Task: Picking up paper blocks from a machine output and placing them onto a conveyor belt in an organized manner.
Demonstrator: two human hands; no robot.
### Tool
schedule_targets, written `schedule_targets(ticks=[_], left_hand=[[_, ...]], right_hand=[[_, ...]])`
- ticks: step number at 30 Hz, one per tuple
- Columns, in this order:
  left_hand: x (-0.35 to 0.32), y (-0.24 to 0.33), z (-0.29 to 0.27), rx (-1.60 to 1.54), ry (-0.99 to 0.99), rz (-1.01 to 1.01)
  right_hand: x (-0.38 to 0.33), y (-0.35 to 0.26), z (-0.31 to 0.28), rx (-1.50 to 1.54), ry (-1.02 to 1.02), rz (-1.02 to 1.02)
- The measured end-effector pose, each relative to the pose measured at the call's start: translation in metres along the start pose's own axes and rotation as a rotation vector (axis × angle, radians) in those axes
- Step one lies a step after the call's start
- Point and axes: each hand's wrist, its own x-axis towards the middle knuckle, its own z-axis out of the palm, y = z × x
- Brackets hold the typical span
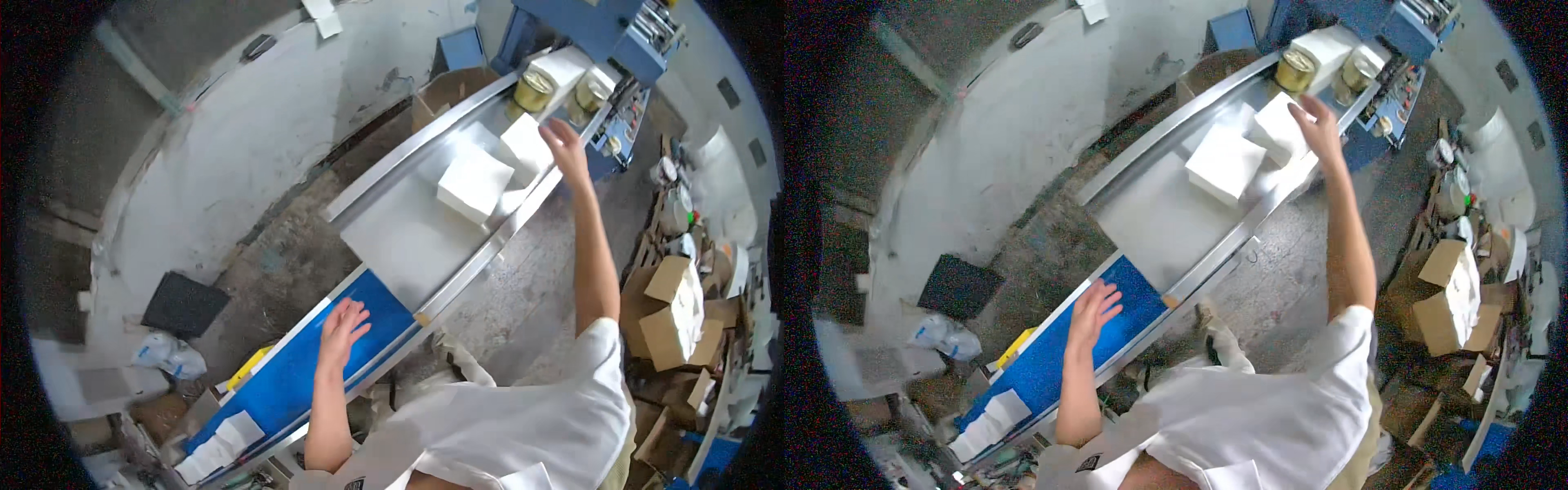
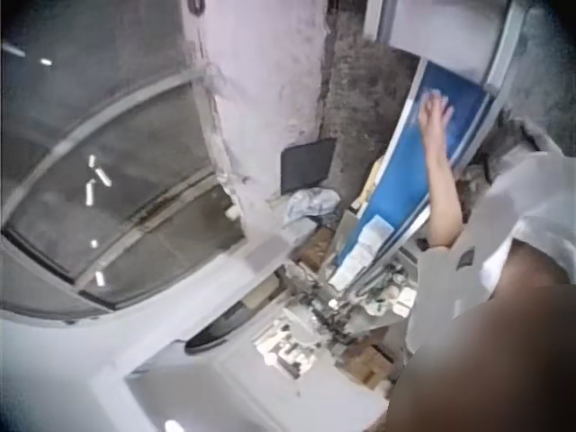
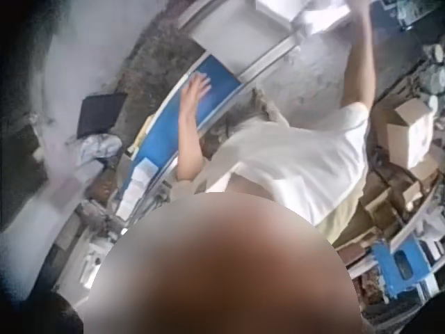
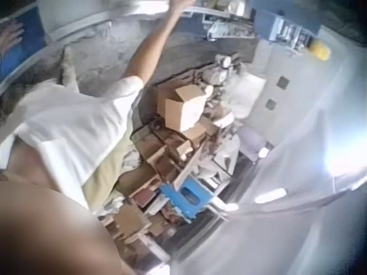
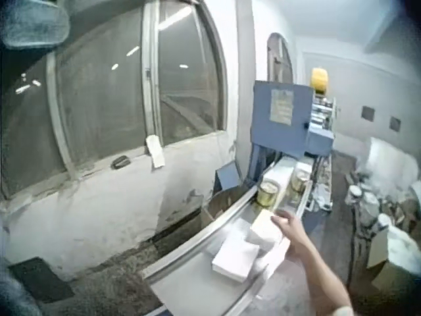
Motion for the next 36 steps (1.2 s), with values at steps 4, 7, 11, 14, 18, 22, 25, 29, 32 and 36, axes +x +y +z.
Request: schedule_targets(ticks=[4,7,11,14,18,22,25,29,32,36], left_hand=[[0.049,0.010,0.064,-0.017,0.034,-0.156],[0.053,0.015,0.086,-0.066,-0.082,-0.153],[0.062,0.018,0.095,-0.093,-0.164,-0.166],[0.066,0.014,0.087,-0.183,-0.206,-0.145],[0.064,0.010,0.083,-0.235,-0.197,-0.084],[0.059,0.008,0.068,-0.286,-0.302,-0.073],[0.042,0.008,0.063,-0.322,-0.135,-0.050],[0.032,-0.001,0.018,-0.305,-0.080,-0.007],[0.022,-0.012,-0.033,-0.322,-0.138,0.057],[-0.035,-0.005,-0.121,-0.441,-0.203,0.174]], right_hand=[[0.073,0.112,-0.023,-0.140,-0.269,0.362],[0.080,0.100,-0.006,0.015,-0.729,0.447],[0.067,0.077,0.028,-0.093,-0.760,0.346],[0.050,0.050,0.047,-0.043,-0.859,0.308],[0.006,0.007,0.072,0.027,-0.940,0.280],[-0.051,-0.047,0.092,0.015,-0.984,0.266],[-0.093,-0.083,0.094,-0.046,-0.904,0.252],[-0.155,-0.161,0.093,0.080,-0.374,-0.069],[-0.215,-0.218,0.123,0.312,-0.381,-0.066],[-0.285,-0.231,0.213,0.684,-0.651,0.638]])
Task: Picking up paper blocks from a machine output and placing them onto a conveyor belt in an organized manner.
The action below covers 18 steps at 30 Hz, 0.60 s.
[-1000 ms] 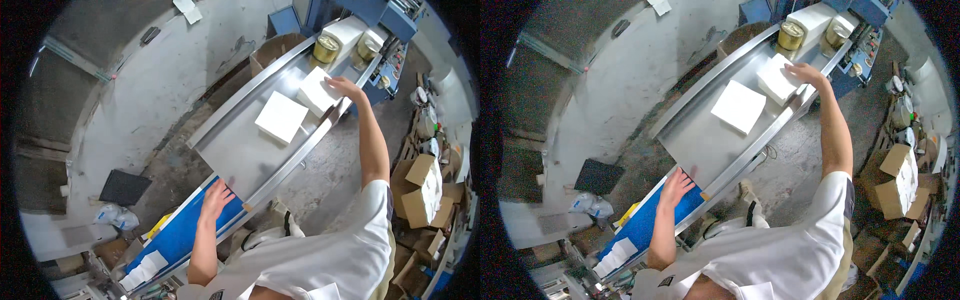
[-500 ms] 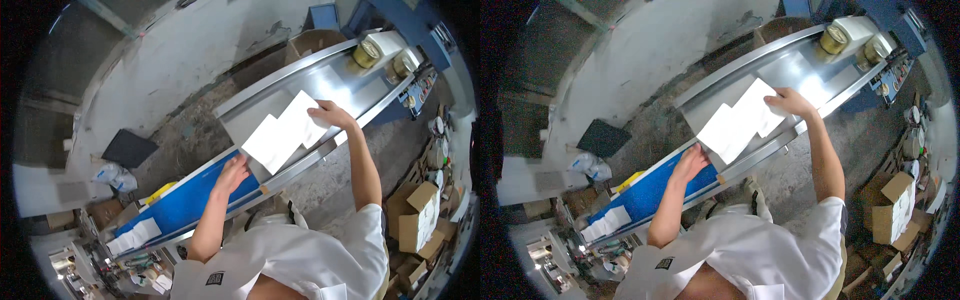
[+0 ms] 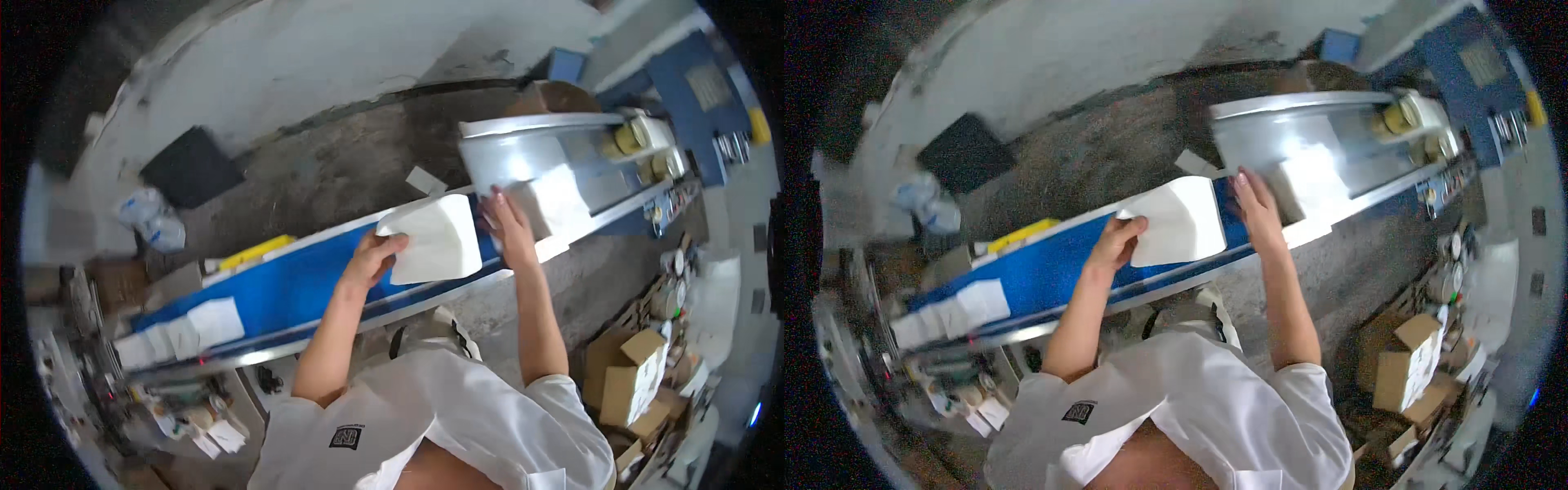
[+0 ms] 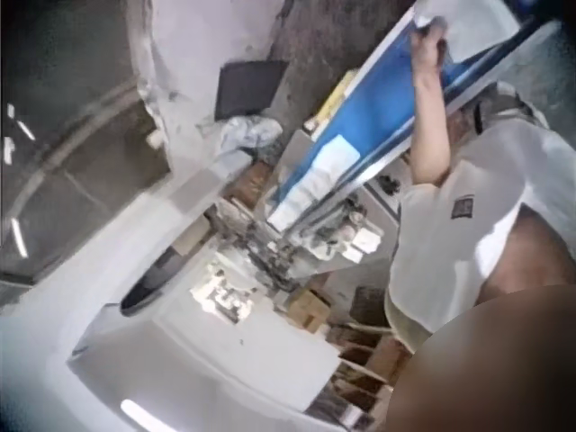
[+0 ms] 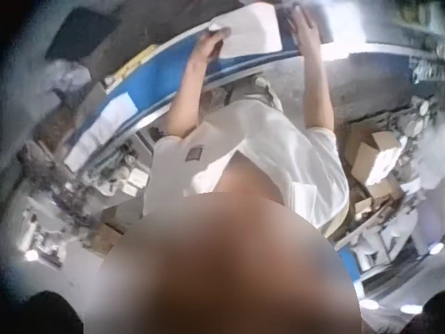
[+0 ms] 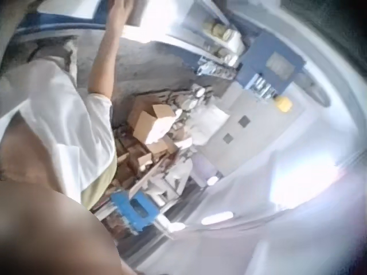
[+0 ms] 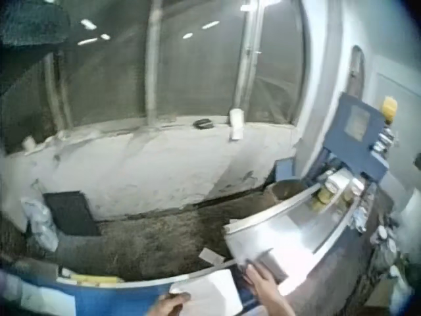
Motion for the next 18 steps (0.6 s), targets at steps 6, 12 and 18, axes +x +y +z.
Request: schedule_targets(ticks=[6,12,18], left_hand=[[-0.124,0.068,-0.154,0.192,0.241,-0.032],[-0.234,0.081,-0.289,0.165,0.653,-0.113],[-0.258,0.082,-0.339,0.262,0.792,-0.169]], right_hand=[[-0.009,0.112,0.184,-0.002,-0.636,0.286],[-0.055,0.205,0.372,-0.245,-0.836,0.510],[-0.063,0.269,0.427,-0.217,-0.827,0.610]])
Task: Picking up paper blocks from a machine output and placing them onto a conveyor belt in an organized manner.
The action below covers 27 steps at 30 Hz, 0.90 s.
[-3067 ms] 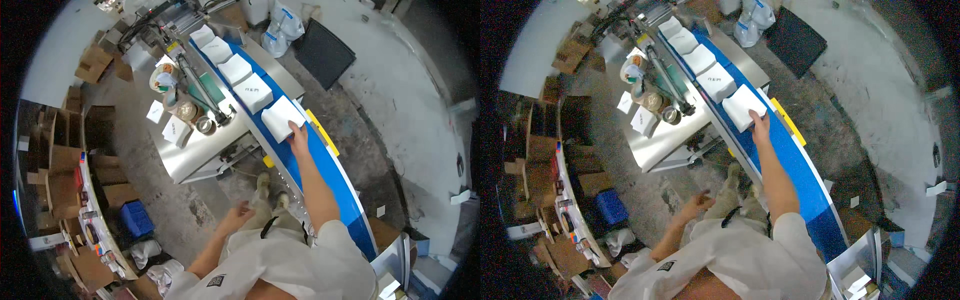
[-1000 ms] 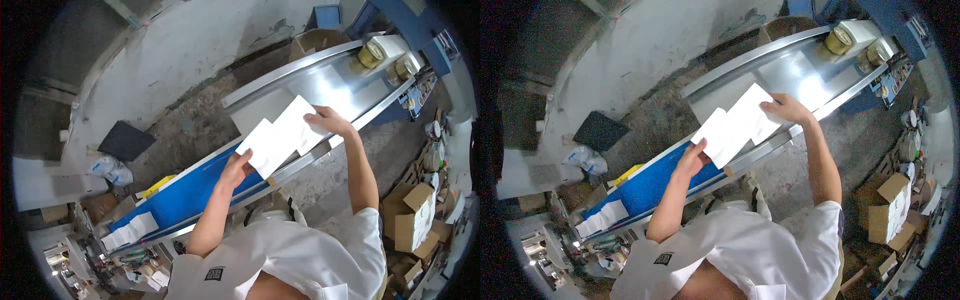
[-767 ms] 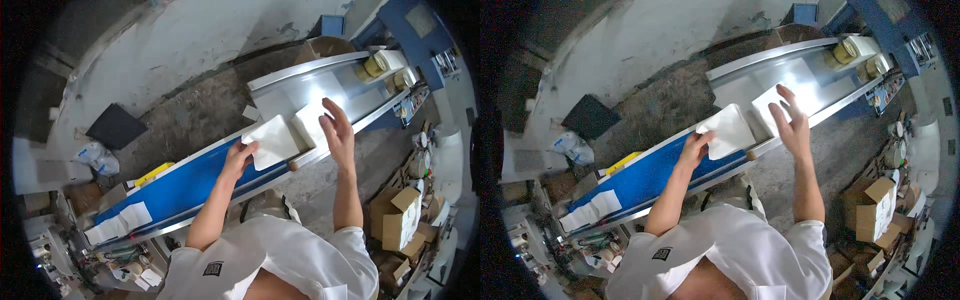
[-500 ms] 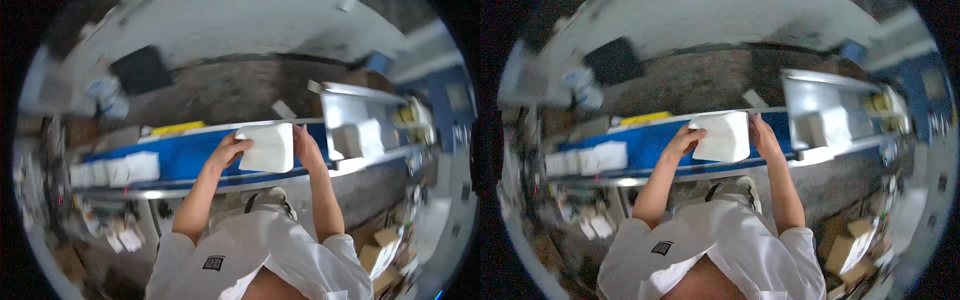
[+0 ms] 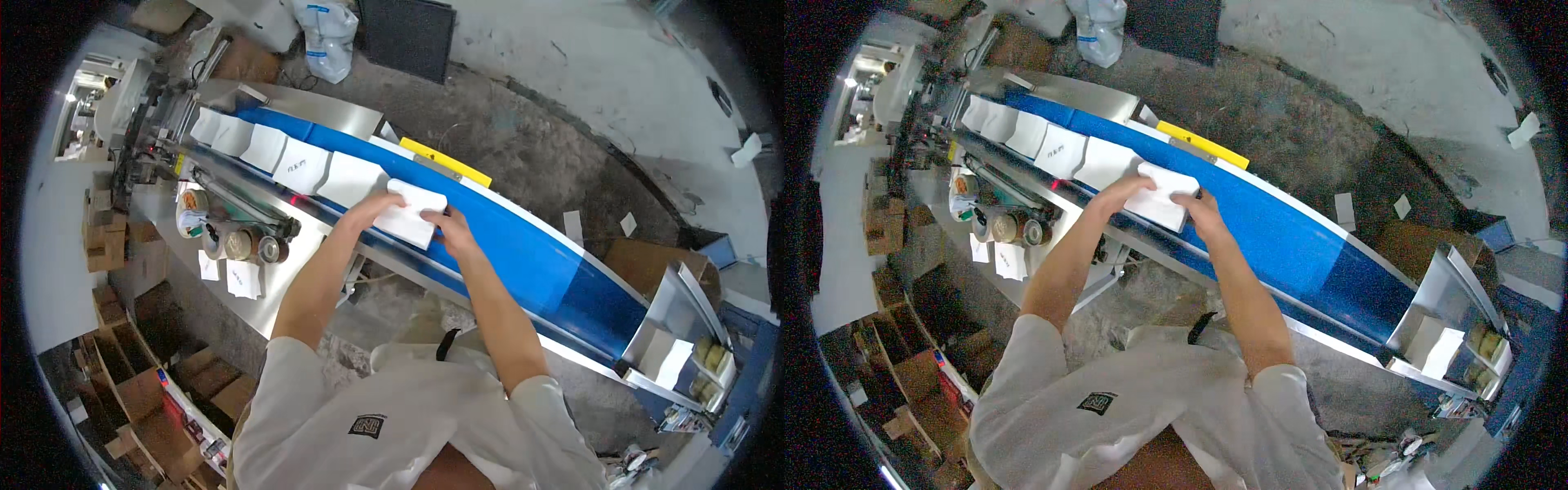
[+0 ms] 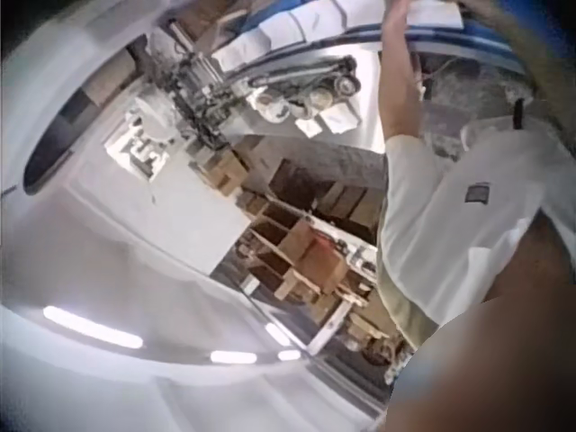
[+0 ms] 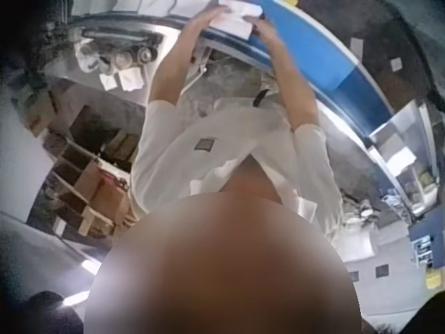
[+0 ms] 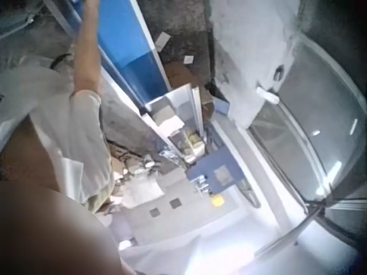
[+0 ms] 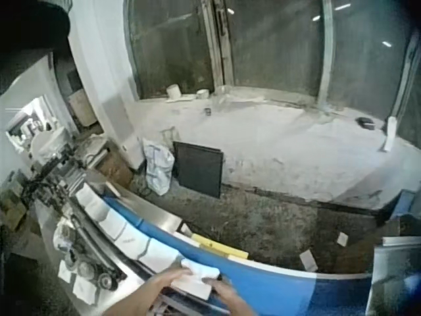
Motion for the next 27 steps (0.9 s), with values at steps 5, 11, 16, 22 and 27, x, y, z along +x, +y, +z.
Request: schedule_targets(ticks=[5,11,16,22,27], left_hand=[[0.025,-0.010,0.000,0.136,-0.201,0.126],[0.004,-0.003,0.015,0.281,0.180,0.136],[-0.084,0.067,0.168,0.360,0.265,0.625],[-0.086,0.031,0.434,0.146,-0.567,0.267],[-0.106,0.018,0.600,0.166,-0.711,0.052]], right_hand=[[0.010,0.021,-0.025,-0.353,0.351,-0.238],[-0.134,-0.015,-0.099,-0.265,0.048,-0.355],[-0.349,-0.089,-0.227,-0.320,0.409,-0.665],[-0.524,-0.080,-0.443,-0.483,1.389,-0.776],[-0.554,-0.040,-0.512,-0.383,1.112,-0.548]])
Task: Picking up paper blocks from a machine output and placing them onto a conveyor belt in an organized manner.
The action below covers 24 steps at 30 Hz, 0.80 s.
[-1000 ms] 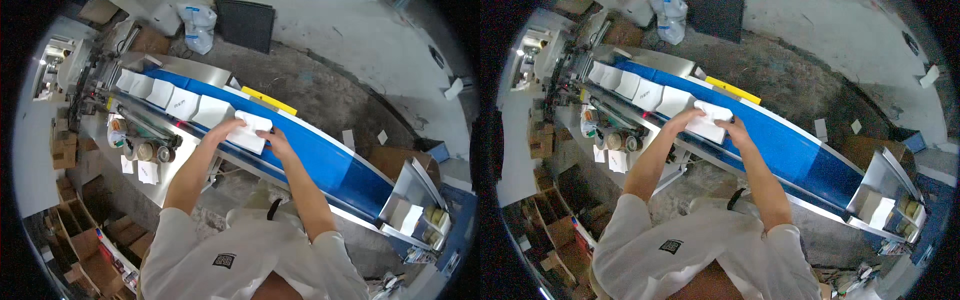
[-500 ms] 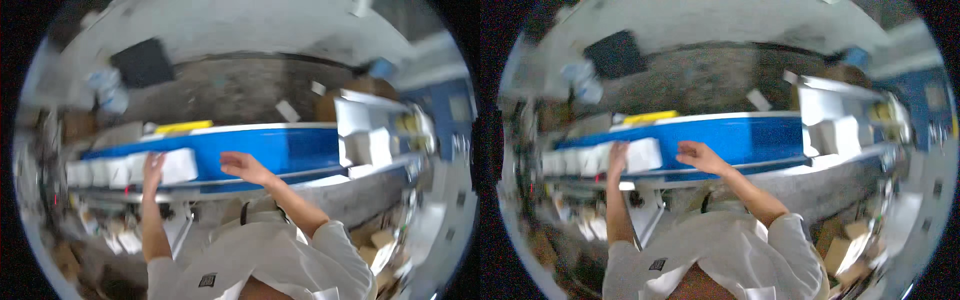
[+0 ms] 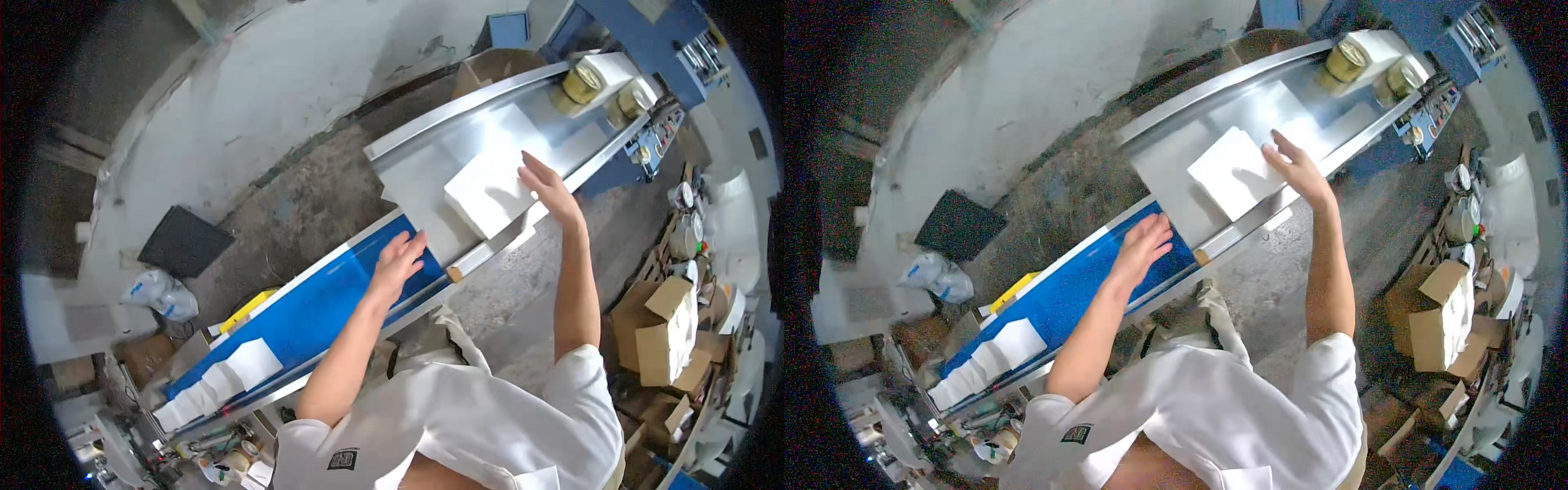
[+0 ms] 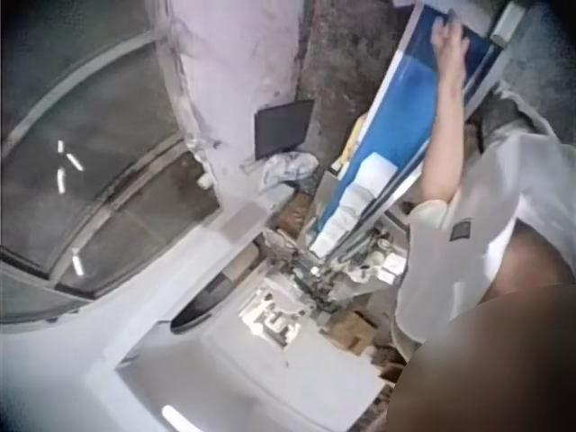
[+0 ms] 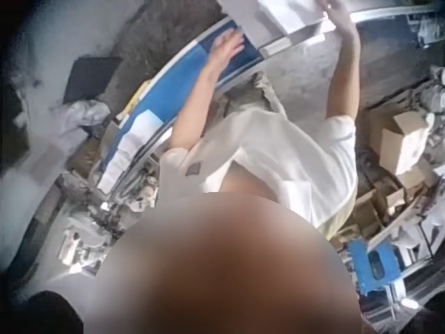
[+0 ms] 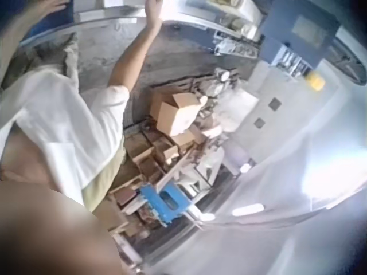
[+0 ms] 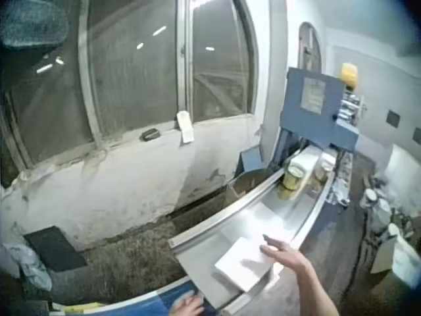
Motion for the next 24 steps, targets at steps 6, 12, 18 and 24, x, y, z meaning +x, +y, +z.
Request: schedule_targets(ticks=[6,12,18,24], left_hand=[[0.005,0.009,0.088,0.493,0.323,0.473],[0.023,0.018,0.123,-0.211,0.157,0.078],[0.026,0.009,0.090,0.564,0.654,0.304],[0.027,0.006,0.051,0.071,0.312,0.115]], right_hand=[[0.022,-0.002,-0.011,-0.170,-0.180,-0.040],[0.031,-0.014,-0.013,-0.032,-0.508,0.066],[0.008,-0.003,0.025,-0.127,-0.451,-0.069],[0.003,-0.023,0.031,-0.037,-0.148,-0.240]])
